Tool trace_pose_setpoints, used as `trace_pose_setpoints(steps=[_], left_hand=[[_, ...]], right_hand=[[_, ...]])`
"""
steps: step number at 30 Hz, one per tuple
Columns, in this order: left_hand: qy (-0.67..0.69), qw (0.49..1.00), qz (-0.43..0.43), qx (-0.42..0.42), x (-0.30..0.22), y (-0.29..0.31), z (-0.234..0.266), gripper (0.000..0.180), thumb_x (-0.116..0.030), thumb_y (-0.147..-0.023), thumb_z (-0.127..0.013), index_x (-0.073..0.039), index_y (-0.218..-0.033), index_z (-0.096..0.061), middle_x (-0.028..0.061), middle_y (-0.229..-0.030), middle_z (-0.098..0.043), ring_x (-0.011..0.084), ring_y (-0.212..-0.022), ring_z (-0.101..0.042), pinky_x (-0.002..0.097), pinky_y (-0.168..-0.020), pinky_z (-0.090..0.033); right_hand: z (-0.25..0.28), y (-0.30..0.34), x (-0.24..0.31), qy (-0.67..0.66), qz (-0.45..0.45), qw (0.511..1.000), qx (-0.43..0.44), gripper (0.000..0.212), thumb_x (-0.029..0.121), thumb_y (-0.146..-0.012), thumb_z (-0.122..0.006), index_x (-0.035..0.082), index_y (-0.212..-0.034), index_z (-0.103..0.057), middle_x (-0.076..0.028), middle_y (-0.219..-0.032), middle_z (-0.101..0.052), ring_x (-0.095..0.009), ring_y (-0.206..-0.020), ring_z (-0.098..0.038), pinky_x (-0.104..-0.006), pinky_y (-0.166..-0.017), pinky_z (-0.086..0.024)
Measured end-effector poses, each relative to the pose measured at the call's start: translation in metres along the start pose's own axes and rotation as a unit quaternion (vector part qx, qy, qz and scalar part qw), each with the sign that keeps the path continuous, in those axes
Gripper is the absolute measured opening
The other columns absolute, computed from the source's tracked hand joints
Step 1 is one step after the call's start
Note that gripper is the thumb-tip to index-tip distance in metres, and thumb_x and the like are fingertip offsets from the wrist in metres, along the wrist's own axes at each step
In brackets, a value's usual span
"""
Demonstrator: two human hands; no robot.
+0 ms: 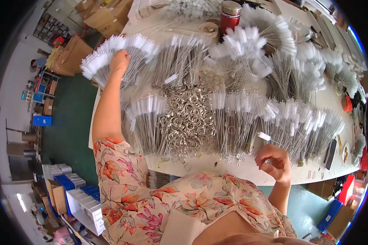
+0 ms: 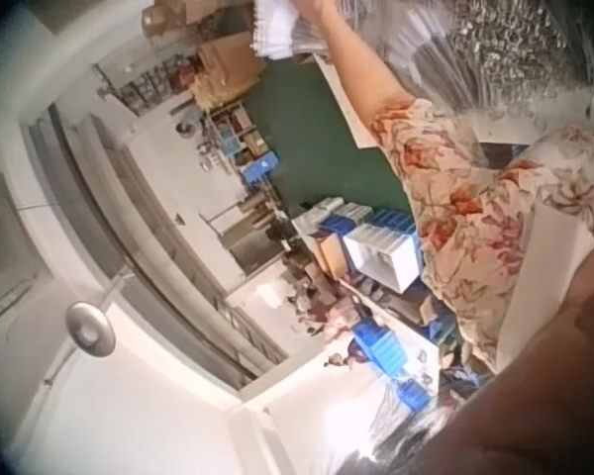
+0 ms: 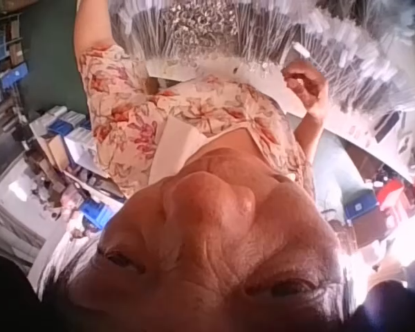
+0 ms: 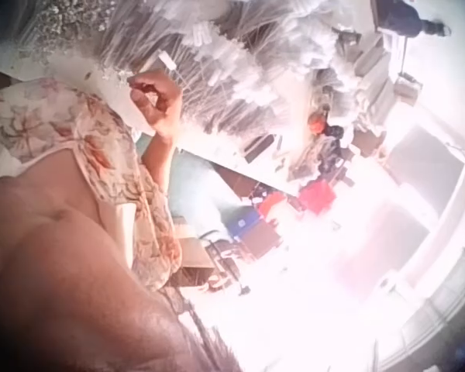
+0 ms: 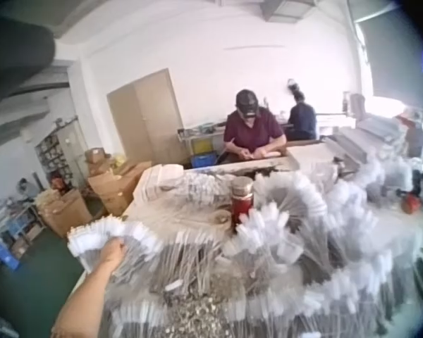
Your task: The recorder is manually attaching small metal rings to plastic brush heads at an assembly station.
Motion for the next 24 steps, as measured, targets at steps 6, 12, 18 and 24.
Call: trace_pose_setpoints(steps=[6, 12, 18, 24], left_hand=[[-0.033, 0.994, 0.09, 0.045, -0.03, 0.005, 0.001, 0.02, -0.024, -0.078, -0.063, -0.01, -0.092, -0.062, 0.0129, -0.091, -0.065, 0.03, -0.088, -0.061, 0.0387, -0.075, -0.047], [0.062, 0.993, 0.064, 0.073, 0.018, -0.008, -0.008, 0.018, -0.027, -0.079, -0.06, -0.011, -0.086, -0.063, 0.0098, -0.089, -0.066, 0.0291, -0.086, -0.061, 0.039, -0.075, -0.048], [-0.001, 0.995, 0.097, -0.029, -0.011, -0.007, 0.019, 0.019, -0.029, -0.08, -0.059, -0.012, -0.089, -0.061, 0.0087, -0.08, -0.065, 0.0252, -0.076, -0.064, 0.0395, -0.068, -0.048], [0.257, 0.964, -0.035, 0.053, -0.168, 0.024, 0.026, 0.03, -0.034, -0.085, -0.056, -0.005, -0.085, -0.061, 0.0145, -0.075, -0.064, 0.0284, -0.07, -0.063, 0.0394, -0.064, -0.047]], right_hand=[[0.016, -0.004, -0.006, -0.029, -0.035, 0.998, -0.047, 0.027, 0.019, -0.074, -0.069, -0.005, -0.083, -0.062, -0.01, -0.079, -0.059, -0.017, -0.072, -0.059, -0.0262, -0.063, -0.048], [0.01, -0.048, 0.019, 0.232, 0.086, 0.966, 0.077, 0.009, 0.004, -0.076, -0.065, -0.001, -0.084, -0.064, -0.008, -0.078, -0.062, -0.016, -0.067, -0.06, -0.026, -0.057, -0.048], [0.028, -0.102, 0.048, 0.388, 0.055, 0.918, 0.051, 0.006, 0.004, -0.079, -0.062, 0.002, -0.083, -0.066, -0.009, -0.079, -0.065, -0.015, -0.064, -0.061, -0.025, -0.052, -0.05], [0.096, -0.192, 0.033, 0.525, 0.026, 0.846, -0.09, 0.023, 0.027, -0.078, -0.06, 0.005, -0.08, -0.066, -0.01, -0.074, -0.065, -0.025, -0.067, -0.063, -0.0348, -0.065, -0.05]])
Point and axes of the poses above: each hand's wrist, its own y-axis away from the middle knuckle, its own z-axis out of the back of the hand, x = y × z, the point moved 3 cm from there along -y, towards the middle knuckle
